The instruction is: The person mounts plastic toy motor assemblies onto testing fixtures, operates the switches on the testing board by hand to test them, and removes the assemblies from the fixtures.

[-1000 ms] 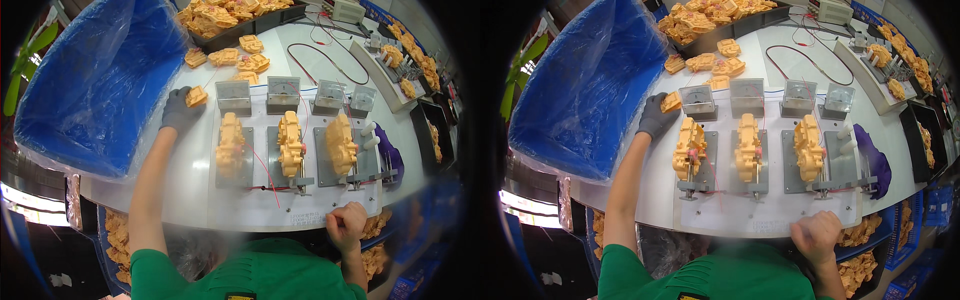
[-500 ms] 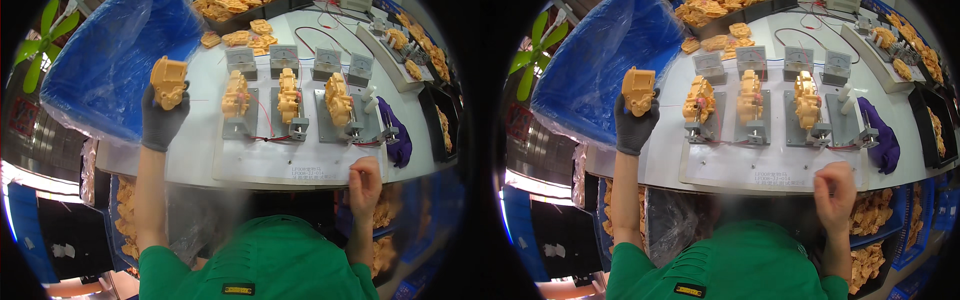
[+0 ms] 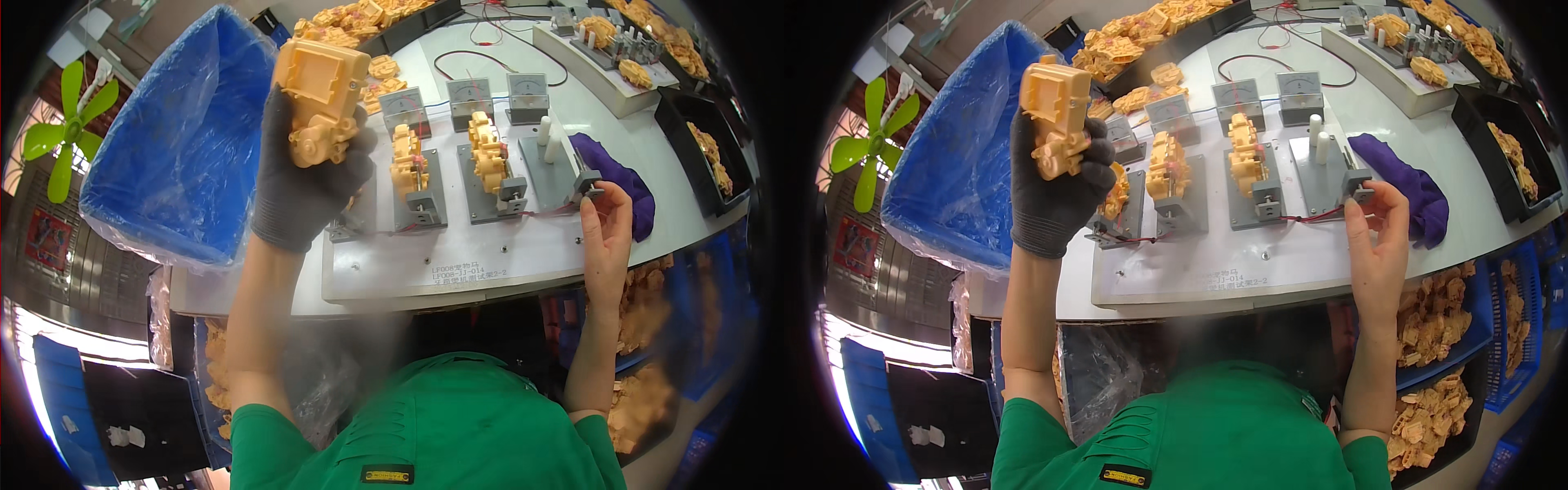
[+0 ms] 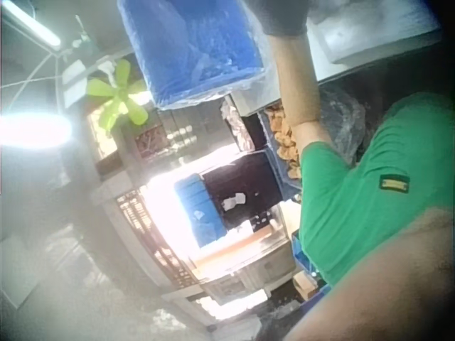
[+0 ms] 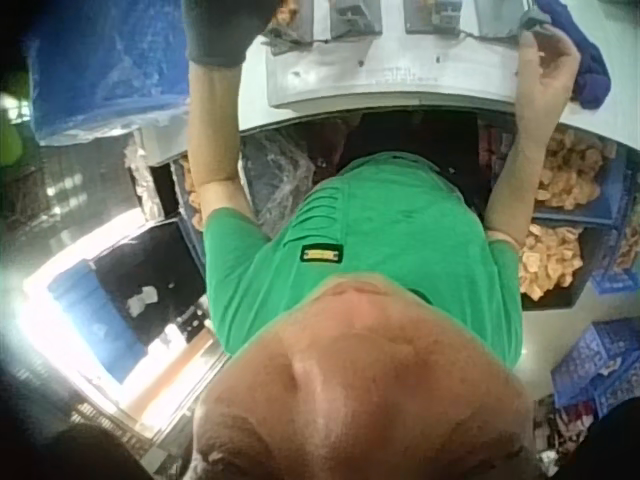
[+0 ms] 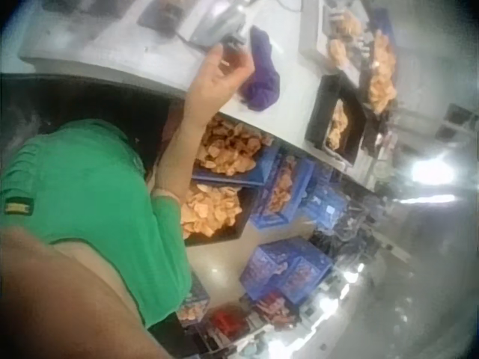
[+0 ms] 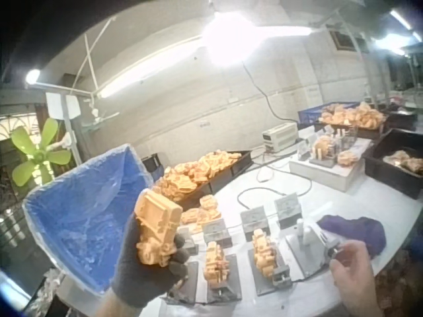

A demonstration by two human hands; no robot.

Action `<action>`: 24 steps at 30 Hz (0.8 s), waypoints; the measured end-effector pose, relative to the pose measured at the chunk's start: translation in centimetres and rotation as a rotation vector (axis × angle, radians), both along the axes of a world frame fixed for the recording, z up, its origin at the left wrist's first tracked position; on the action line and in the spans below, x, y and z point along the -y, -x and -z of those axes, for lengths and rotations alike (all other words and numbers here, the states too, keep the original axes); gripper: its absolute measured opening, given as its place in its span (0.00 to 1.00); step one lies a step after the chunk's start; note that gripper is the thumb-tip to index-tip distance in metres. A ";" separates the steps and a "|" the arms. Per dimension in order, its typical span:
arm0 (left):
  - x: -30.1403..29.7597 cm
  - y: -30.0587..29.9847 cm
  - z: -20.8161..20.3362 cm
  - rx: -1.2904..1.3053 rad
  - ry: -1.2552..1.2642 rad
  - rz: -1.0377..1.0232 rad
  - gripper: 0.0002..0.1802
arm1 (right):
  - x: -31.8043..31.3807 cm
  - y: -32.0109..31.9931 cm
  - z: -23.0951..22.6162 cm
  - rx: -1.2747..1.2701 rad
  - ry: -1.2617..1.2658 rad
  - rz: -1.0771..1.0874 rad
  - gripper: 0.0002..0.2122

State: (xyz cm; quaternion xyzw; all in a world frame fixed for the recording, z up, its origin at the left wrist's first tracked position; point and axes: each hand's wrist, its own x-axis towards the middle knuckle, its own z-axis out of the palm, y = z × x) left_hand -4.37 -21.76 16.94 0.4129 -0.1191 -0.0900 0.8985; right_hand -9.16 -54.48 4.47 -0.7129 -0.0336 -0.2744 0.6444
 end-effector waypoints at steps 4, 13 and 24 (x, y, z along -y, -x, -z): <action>1.5 -0.9 -0.8 -0.177 0.216 0.272 0.28 | 0.6 -0.2 0.3 -0.017 -0.032 -0.013 0.13; 5.3 0.3 -1.9 0.140 -0.612 -0.162 0.31 | 0.5 0.2 0.4 0.039 0.009 0.019 0.13; 7.6 -3.4 -0.2 1.155 -1.464 -0.496 0.29 | 0.6 -0.1 0.9 0.106 -0.021 0.013 0.11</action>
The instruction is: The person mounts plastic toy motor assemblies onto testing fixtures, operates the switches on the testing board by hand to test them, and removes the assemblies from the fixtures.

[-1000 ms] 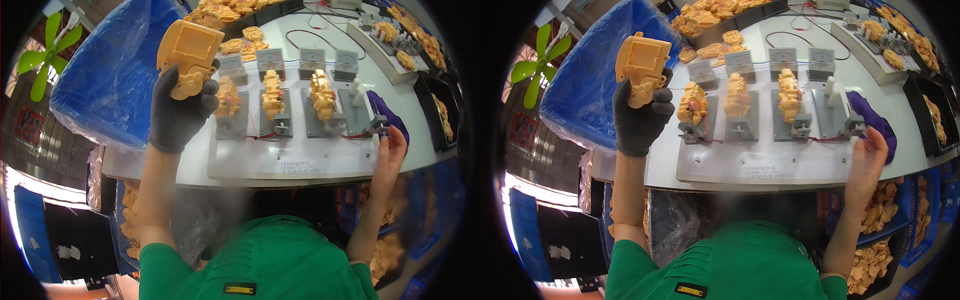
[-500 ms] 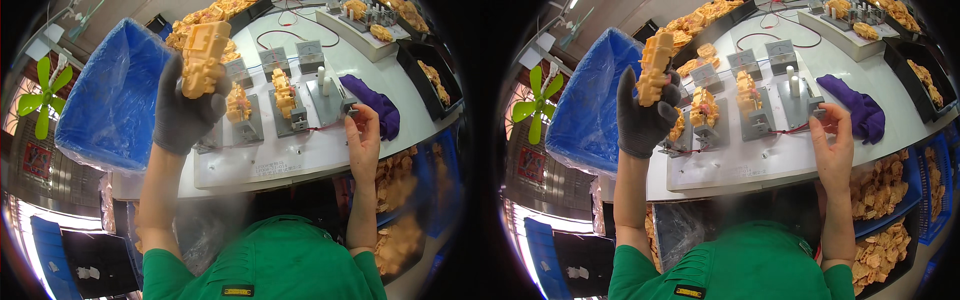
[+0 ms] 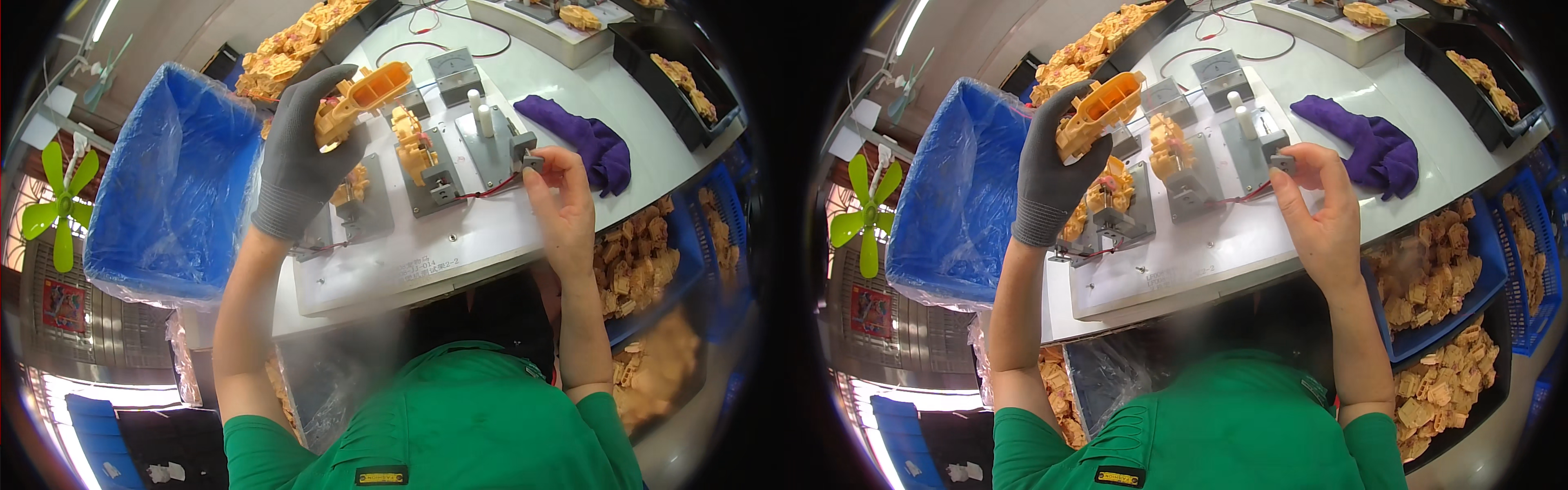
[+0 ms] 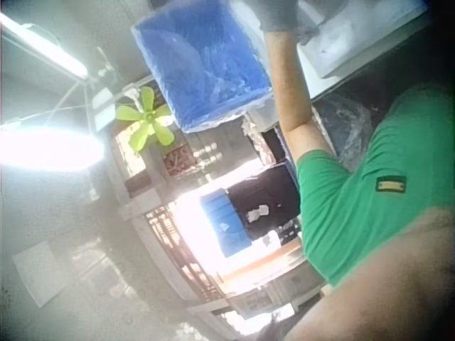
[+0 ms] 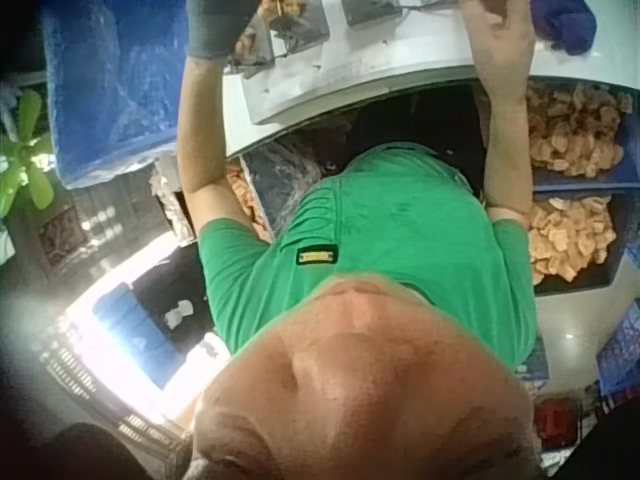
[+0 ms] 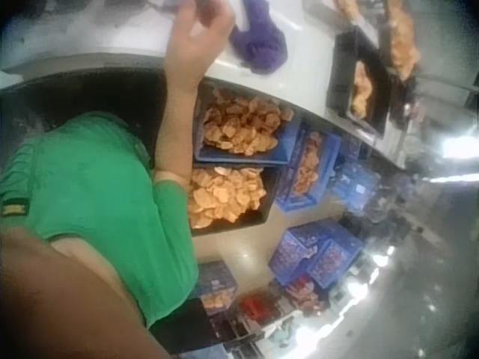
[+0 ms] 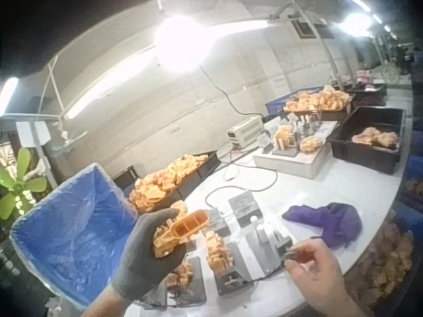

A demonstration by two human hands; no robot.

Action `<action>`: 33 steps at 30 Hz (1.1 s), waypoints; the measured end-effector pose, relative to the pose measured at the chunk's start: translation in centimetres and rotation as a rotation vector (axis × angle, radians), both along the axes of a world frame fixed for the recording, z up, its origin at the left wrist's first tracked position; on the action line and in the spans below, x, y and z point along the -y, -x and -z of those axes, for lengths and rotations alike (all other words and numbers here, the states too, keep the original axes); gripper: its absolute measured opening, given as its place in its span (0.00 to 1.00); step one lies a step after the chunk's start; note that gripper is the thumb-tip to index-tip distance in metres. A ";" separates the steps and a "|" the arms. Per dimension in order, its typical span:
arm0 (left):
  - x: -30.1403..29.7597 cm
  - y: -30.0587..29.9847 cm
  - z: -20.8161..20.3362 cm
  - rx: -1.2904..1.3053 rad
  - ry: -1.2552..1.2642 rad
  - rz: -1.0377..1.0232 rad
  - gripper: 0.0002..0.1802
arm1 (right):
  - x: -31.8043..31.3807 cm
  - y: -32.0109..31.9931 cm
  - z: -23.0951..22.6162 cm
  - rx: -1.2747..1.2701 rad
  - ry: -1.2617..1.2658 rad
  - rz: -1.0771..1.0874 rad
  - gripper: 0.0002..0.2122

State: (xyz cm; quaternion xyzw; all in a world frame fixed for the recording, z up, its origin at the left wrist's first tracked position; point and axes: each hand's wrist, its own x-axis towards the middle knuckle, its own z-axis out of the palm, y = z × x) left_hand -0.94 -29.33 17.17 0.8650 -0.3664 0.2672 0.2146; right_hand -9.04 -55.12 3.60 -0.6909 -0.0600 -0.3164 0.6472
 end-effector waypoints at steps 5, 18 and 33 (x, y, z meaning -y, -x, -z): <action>0.5 -0.4 -0.1 0.001 -0.009 0.002 0.30 | 0.4 0.2 0.3 0.047 -0.033 -0.022 0.07; 1.6 -1.6 0.5 -0.078 0.093 0.067 0.24 | 0.4 0.1 0.4 0.086 0.010 0.033 0.08; 9.2 -5.7 0.6 0.554 -0.690 -0.008 0.16 | 0.1 0.1 0.4 0.095 -0.008 0.016 0.08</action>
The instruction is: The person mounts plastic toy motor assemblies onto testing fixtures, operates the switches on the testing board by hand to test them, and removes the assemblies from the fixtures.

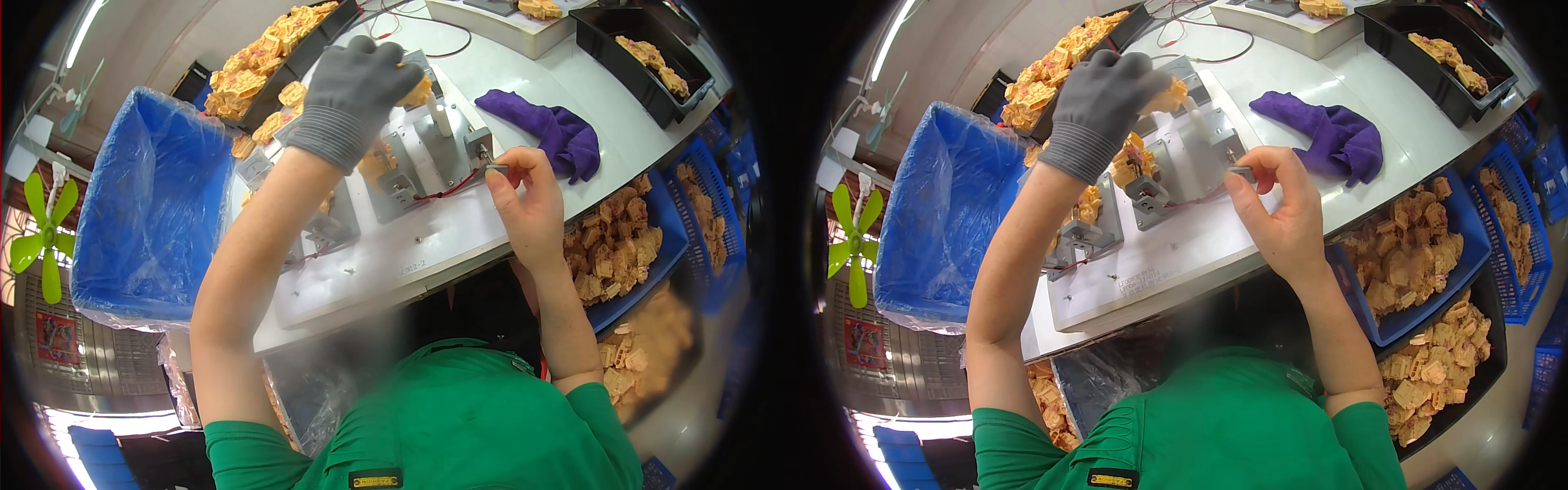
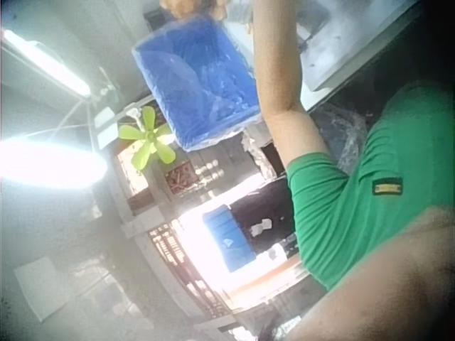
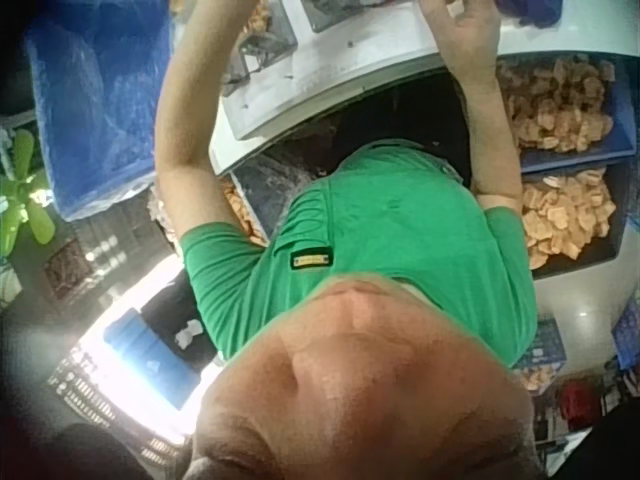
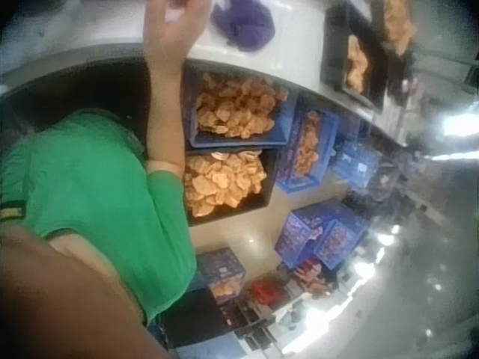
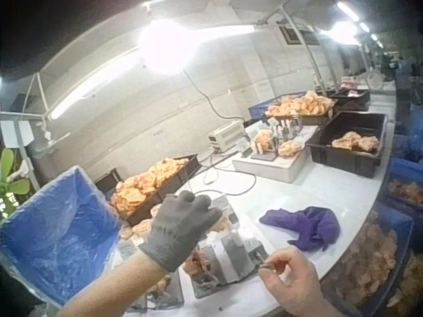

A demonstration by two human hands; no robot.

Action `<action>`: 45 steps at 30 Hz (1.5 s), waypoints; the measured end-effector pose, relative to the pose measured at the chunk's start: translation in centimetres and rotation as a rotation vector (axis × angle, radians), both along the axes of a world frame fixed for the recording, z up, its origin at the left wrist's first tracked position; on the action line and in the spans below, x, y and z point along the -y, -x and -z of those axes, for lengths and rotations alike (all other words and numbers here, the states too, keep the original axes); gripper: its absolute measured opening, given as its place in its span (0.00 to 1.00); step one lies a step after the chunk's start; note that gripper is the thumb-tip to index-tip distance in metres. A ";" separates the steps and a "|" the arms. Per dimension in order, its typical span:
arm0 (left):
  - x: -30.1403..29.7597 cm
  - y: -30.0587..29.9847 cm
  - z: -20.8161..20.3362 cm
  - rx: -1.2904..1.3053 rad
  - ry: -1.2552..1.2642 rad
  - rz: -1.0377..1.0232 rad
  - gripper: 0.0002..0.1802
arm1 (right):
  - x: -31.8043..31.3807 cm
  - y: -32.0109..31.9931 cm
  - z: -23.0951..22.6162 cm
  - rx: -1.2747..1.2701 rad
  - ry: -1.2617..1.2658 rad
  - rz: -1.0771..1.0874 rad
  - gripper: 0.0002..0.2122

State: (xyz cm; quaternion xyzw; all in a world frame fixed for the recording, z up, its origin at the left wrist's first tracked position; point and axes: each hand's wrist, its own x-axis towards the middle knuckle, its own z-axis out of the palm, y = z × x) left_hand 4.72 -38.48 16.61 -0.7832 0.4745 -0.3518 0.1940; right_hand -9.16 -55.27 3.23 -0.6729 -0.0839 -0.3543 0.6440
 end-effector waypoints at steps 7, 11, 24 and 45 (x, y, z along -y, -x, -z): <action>1.6 0.6 0.8 -0.092 -0.019 0.105 0.12 | 0.1 0.1 -0.1 -0.003 -0.004 -0.016 0.08; 2.3 1.2 0.0 -0.164 -0.078 0.083 0.15 | 0.1 0.1 -0.1 0.004 -0.002 -0.017 0.08; 2.0 1.9 0.4 -0.441 0.170 0.212 0.17 | 0.2 -0.1 0.0 -0.001 0.016 -0.006 0.08; 3.4 1.5 0.2 -0.493 -0.091 0.153 0.16 | 0.4 0.0 0.0 -0.023 0.005 0.017 0.09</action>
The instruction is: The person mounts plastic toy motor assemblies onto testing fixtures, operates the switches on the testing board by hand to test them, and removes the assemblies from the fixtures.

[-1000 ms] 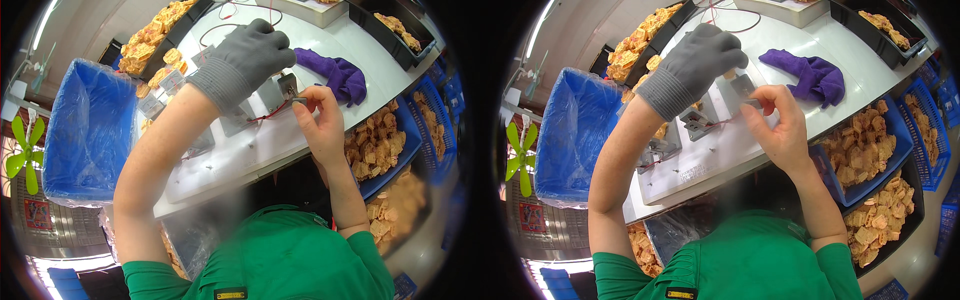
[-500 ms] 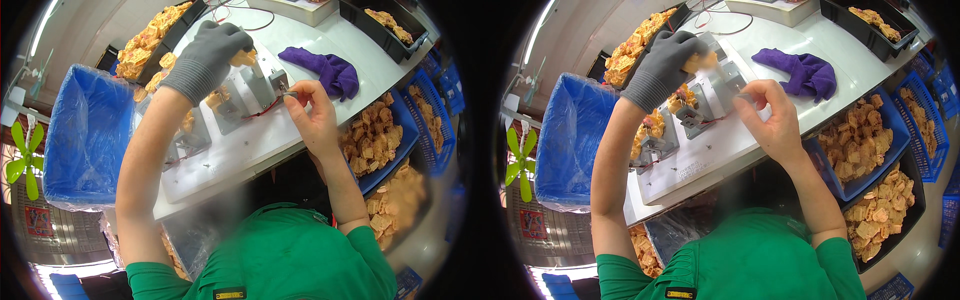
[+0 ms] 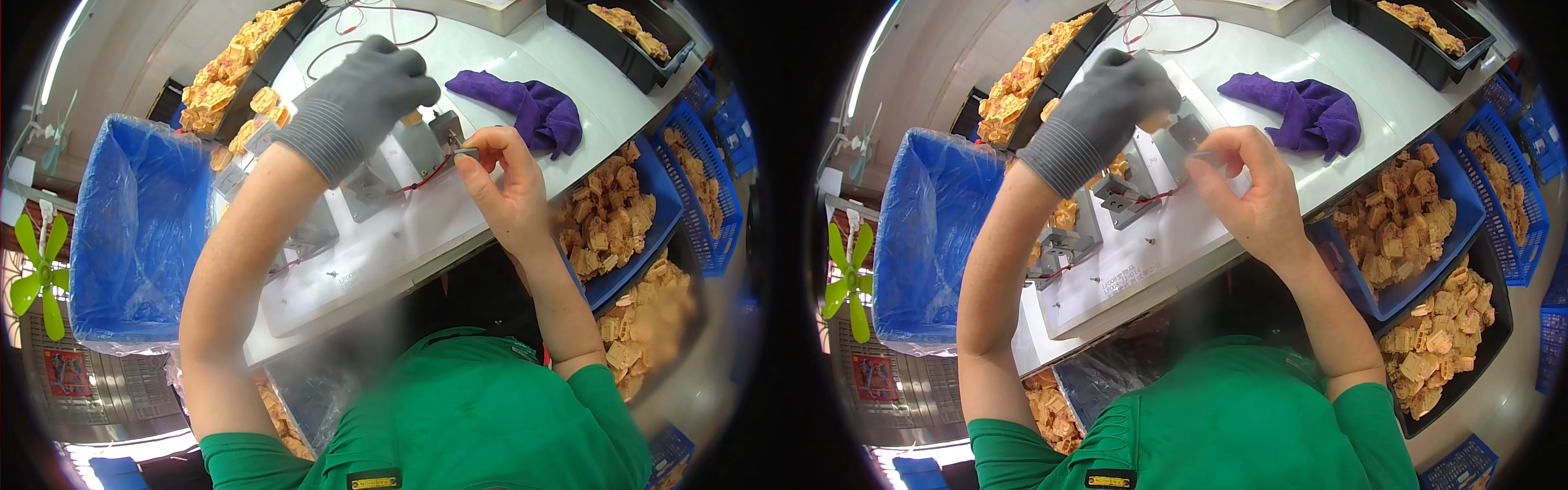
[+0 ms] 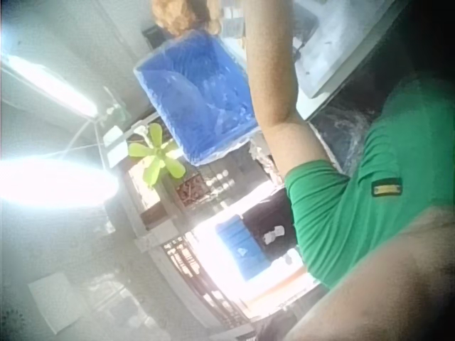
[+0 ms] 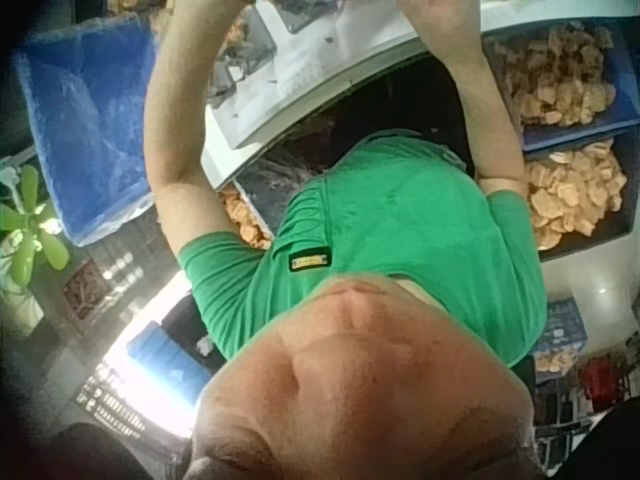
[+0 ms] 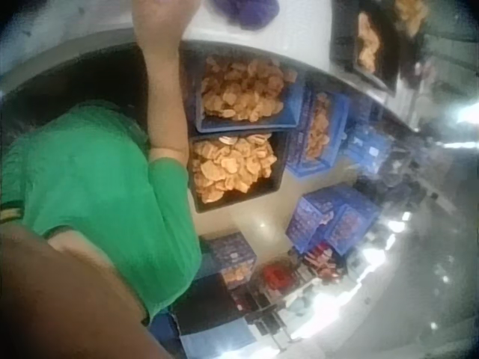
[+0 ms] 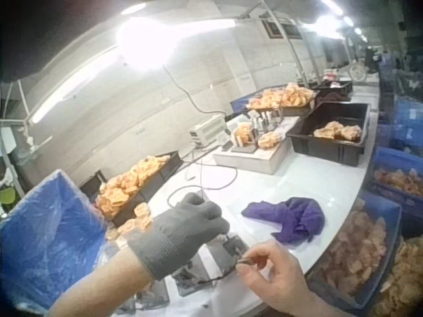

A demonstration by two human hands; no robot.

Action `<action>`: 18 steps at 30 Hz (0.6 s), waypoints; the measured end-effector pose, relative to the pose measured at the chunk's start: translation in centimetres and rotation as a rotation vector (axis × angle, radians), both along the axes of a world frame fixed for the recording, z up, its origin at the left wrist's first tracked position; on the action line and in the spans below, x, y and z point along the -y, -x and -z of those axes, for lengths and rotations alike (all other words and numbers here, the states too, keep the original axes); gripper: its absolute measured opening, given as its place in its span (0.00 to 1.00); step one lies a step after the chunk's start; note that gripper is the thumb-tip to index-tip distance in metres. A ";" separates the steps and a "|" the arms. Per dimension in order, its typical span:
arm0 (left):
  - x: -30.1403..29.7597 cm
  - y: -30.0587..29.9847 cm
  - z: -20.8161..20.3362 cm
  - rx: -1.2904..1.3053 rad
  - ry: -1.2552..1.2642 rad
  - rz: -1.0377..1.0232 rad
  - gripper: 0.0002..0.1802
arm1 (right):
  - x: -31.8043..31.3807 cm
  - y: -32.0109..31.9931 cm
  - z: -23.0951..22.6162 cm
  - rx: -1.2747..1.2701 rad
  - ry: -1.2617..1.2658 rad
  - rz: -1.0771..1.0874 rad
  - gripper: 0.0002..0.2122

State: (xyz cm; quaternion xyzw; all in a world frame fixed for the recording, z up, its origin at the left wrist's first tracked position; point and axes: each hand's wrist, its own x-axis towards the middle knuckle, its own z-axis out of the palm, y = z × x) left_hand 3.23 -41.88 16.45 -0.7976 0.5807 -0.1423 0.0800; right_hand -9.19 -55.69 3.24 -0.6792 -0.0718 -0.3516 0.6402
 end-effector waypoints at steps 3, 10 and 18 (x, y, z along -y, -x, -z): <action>0.6 1.1 0.5 -0.062 -0.014 0.003 0.14 | 0.1 0.1 0.1 0.002 0.009 -0.002 0.09; 0.0 2.3 -0.3 -0.482 0.101 -0.060 0.32 | 0.0 0.4 -0.4 -0.014 0.059 -0.047 0.10; -10.2 8.8 -3.8 -0.247 0.727 -0.154 0.27 | 0.0 0.6 -0.3 0.027 0.105 0.113 0.20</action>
